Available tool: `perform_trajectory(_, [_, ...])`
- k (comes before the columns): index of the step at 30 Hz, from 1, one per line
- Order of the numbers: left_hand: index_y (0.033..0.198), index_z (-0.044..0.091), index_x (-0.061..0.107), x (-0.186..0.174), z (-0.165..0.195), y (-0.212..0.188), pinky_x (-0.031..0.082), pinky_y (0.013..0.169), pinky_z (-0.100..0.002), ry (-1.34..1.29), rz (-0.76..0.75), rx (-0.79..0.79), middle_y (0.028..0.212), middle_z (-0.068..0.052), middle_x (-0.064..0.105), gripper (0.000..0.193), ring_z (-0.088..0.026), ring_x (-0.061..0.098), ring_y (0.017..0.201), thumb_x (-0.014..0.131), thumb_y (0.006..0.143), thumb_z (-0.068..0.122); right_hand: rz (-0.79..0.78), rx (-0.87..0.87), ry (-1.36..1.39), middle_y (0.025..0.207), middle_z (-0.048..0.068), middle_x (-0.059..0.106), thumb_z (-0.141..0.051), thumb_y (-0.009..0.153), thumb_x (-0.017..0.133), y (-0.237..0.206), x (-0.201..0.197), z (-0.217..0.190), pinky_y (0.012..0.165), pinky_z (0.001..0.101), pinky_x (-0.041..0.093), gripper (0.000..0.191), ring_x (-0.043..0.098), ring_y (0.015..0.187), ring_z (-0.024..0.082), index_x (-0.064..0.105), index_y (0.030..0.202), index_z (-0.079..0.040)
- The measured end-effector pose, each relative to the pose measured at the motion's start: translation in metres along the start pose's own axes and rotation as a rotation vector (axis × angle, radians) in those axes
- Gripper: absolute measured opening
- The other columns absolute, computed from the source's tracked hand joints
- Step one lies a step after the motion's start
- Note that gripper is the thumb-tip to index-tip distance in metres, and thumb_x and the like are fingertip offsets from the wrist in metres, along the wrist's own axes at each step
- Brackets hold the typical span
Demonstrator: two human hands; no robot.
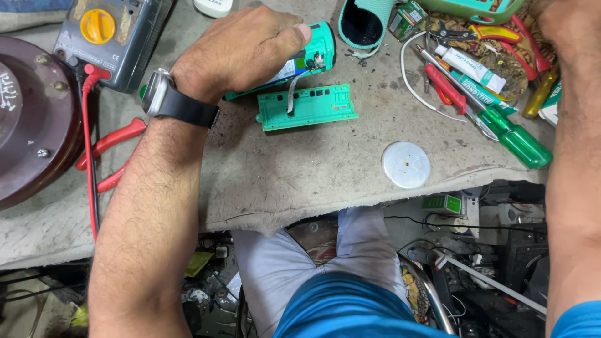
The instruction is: The person uses a screwdriver to adjust internal components of a teal portable speaker, then uses pliers to manipulate a small part on the speaker's exterior. The person repeatedly probes a white circular component and the speaker's internal wiring before closing the speaker casing.
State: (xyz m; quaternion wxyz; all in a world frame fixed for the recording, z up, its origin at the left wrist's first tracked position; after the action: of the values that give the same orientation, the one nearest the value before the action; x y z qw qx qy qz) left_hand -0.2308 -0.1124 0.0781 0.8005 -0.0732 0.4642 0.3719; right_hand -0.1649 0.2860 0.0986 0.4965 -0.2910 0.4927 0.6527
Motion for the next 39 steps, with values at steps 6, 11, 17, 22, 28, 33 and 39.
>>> perform_trajectory(6, [0.092, 0.004, 0.071, 0.002, -0.013, 0.003, 0.046, 0.076, -0.055, 0.03, 0.051, -0.02, 0.088, -0.02, 0.07, 0.049, -0.044, 0.064, 0.084, 0.043, 0.102, 0.043, 0.135, 0.03, 0.2, 0.092, 0.013, 0.07, -0.013, 0.108, 0.071, -0.015, 0.007, 0.017, 0.073, 0.0309, 0.054, 0.018, 0.068, 0.077, 0.02, 0.066, 0.118, 0.001])
perform_trajectory(11, [0.095, 0.003, 0.072, 0.0, -0.022, 0.001, 0.049, 0.074, -0.056, 0.093, 0.081, 0.011, 0.085, -0.022, 0.07, 0.035, -0.044, 0.065, 0.081, 0.053, 0.097, 0.033, 0.278, 0.158, 0.643, 0.094, 0.014, 0.071, -0.013, 0.11, 0.072, -0.052, -0.006, 0.018, 0.073, 0.0302, 0.055, 0.02, 0.069, 0.078, 0.02, 0.066, 0.121, 0.002])
perform_trajectory(17, [0.088, 0.004, 0.074, -0.003, -0.022, 0.0, 0.049, 0.069, -0.054, 0.1, 0.147, 0.026, 0.078, -0.02, 0.068, 0.026, -0.043, 0.065, 0.075, 0.062, 0.093, 0.027, 0.677, 0.225, 1.314, 0.097, 0.015, 0.072, -0.014, 0.112, 0.073, -0.112, -0.027, -0.044, 0.073, 0.0294, 0.057, 0.022, 0.071, 0.079, 0.02, 0.065, 0.125, 0.003])
perform_trajectory(22, [0.085, 0.006, 0.076, -0.003, -0.023, -0.013, 0.05, 0.063, -0.051, 0.155, 0.277, 0.038, 0.072, -0.018, 0.068, 0.023, -0.039, 0.066, 0.069, 0.07, 0.094, 0.026, 0.617, -0.213, 1.007, 0.093, 0.016, 0.072, -0.009, 0.104, 0.077, -0.114, -0.058, -0.123, 0.077, 0.0304, 0.062, 0.022, 0.074, 0.08, 0.022, 0.066, 0.117, 0.005])
perform_trajectory(28, [0.083, 0.005, 0.076, 0.0, -0.039, -0.015, 0.05, 0.061, -0.051, 0.224, 0.351, 0.1, 0.073, -0.018, 0.068, 0.029, -0.039, 0.066, 0.069, 0.072, 0.1, 0.028, 0.564, -0.445, 0.802, 0.091, 0.017, 0.073, -0.007, 0.098, 0.081, -0.08, -0.077, -0.173, 0.069, 0.0311, 0.06, 0.019, 0.073, 0.075, 0.023, 0.069, 0.105, 0.005])
perform_trajectory(33, [0.089, 0.002, 0.075, 0.001, -0.044, -0.019, 0.052, 0.062, -0.052, 0.225, 0.356, 0.129, 0.081, -0.02, 0.07, 0.023, -0.043, 0.067, 0.075, 0.073, 0.097, 0.024, 0.55, -0.303, 1.093, 0.093, 0.014, 0.072, -0.007, 0.099, 0.08, -0.057, -0.071, -0.173, 0.066, 0.0299, 0.06, 0.021, 0.073, 0.074, 0.018, 0.065, 0.108, 0.006])
perform_trajectory(39, [0.093, 0.003, 0.073, -0.005, -0.049, -0.013, 0.053, 0.071, -0.05, 0.033, 0.148, 0.006, 0.083, -0.018, 0.071, 0.025, -0.037, 0.07, 0.08, 0.065, 0.102, 0.026, 0.313, -0.195, 1.667, 0.097, 0.013, 0.07, -0.009, 0.1, 0.078, -0.041, -0.05, -0.169, 0.071, 0.0322, 0.067, 0.022, 0.075, 0.081, 0.018, 0.062, 0.109, 0.003])
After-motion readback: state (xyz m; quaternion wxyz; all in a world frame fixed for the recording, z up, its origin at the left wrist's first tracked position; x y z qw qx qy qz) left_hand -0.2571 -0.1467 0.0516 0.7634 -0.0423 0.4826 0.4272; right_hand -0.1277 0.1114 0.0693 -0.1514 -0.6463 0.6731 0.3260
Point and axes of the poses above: each hand's wrist, its own y-axis towards the middle knuckle, its own x-axis out of the palm, z = x × y, the point moved 3 cm from there along y, towards the middle knuckle
